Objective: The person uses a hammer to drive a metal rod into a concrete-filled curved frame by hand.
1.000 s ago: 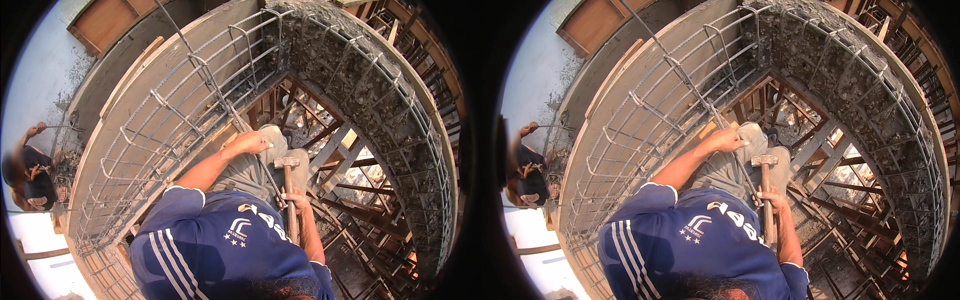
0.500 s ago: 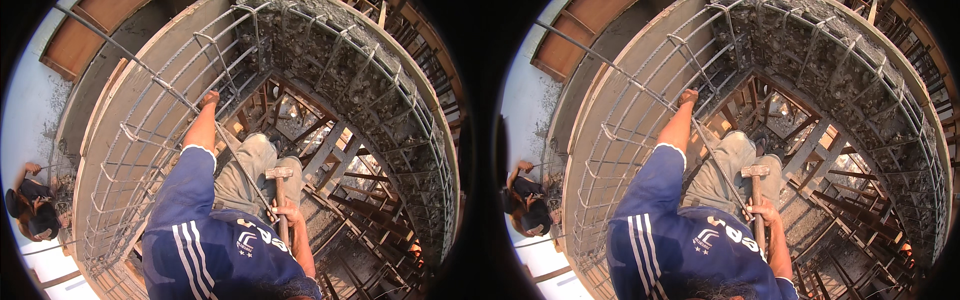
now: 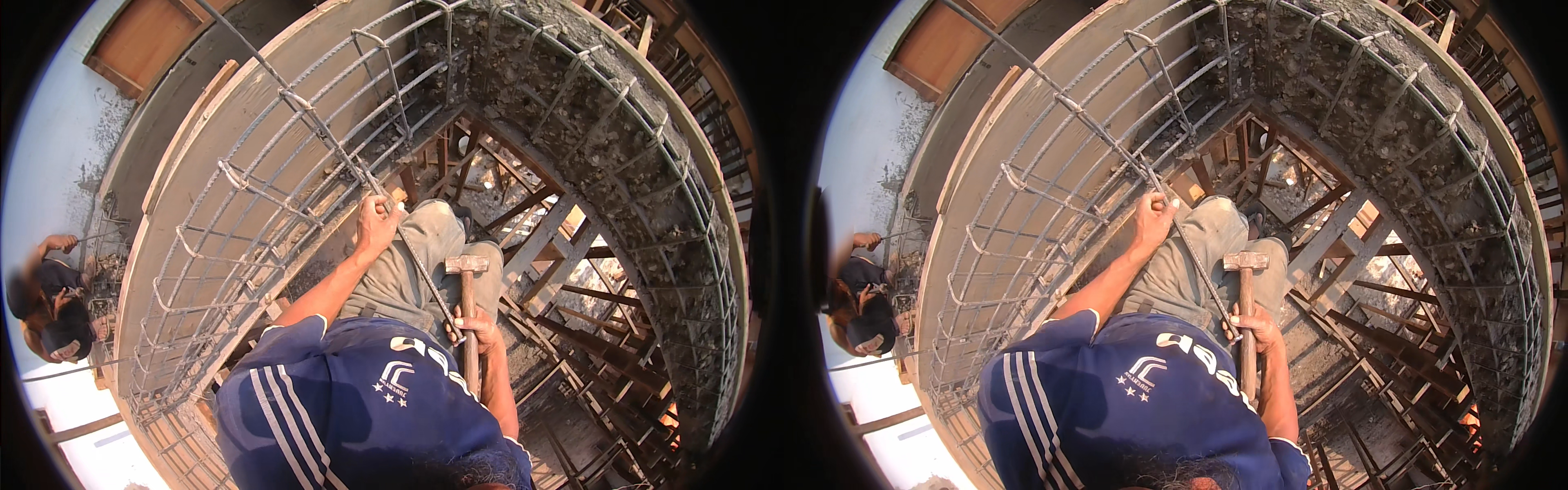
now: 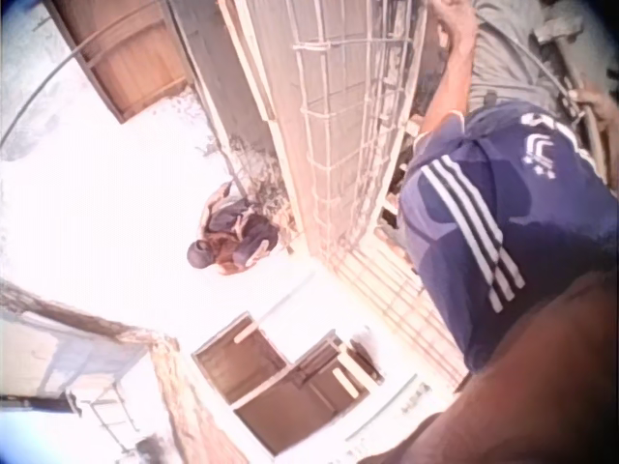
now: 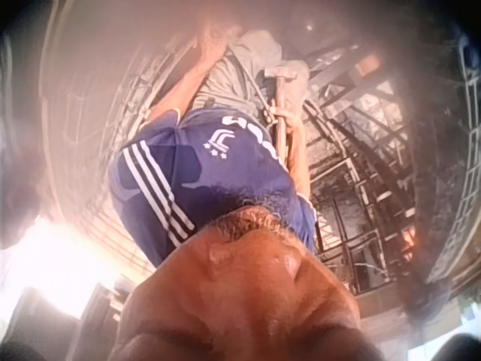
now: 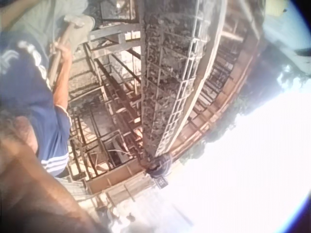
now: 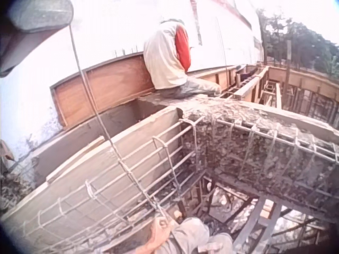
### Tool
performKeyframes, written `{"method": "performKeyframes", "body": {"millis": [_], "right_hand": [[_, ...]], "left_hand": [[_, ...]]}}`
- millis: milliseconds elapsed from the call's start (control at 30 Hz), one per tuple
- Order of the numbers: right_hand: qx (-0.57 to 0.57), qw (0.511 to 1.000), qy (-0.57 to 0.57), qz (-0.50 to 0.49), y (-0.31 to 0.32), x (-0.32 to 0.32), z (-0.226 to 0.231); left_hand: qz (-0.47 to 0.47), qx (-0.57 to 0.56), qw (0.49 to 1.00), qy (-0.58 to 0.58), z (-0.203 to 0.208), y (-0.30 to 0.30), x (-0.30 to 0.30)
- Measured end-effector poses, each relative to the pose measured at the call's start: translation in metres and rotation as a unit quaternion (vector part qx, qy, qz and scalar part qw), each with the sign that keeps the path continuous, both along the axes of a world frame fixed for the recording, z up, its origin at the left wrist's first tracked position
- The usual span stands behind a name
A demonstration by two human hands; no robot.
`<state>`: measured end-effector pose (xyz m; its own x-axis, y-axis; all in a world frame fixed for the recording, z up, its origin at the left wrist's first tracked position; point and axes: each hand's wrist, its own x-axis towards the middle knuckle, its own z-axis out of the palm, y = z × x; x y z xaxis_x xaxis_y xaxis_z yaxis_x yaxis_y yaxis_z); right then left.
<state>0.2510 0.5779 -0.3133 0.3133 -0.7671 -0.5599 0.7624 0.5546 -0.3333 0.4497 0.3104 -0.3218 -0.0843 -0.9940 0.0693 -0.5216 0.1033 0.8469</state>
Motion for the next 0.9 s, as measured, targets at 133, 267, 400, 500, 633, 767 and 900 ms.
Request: {"method": "performKeyframes", "body": {"millis": [133,267,400,500,633,767,900], "right_hand": [[-0.011,0.998,0.057,0.016,-0.002,0.004,0.0],[-0.028,0.992,0.117,0.036,-0.001,0.009,0.007],[-0.057,0.991,0.103,0.06,-0.001,0.012,0.018],[-0.083,0.985,0.143,0.043,0.007,0.008,0.001],[-0.083,0.994,0.06,-0.045,0.018,0.009,-0.001],[-0.073,0.993,0.028,-0.092,0.016,0.005,-0.006],[-0.041,0.988,0.143,-0.047,0.01,0.01,0.006]], "left_hand": [[0.03,0.176,0.984,0.011,-0.024,0.074,0.033],[-0.105,0.183,0.967,-0.146,0.007,0.055,0.011],[-0.117,0.142,0.966,-0.179,-0.008,0.05,0.004],[-0.072,0.135,0.982,-0.107,-0.016,0.06,0.004],[-0.063,0.245,0.94,0.227,0.031,0.081,-0.016],[0.005,0.432,0.762,0.483,0.071,0.091,-0.049],[0.082,0.493,0.693,0.519,0.059,0.103,-0.059]]}}
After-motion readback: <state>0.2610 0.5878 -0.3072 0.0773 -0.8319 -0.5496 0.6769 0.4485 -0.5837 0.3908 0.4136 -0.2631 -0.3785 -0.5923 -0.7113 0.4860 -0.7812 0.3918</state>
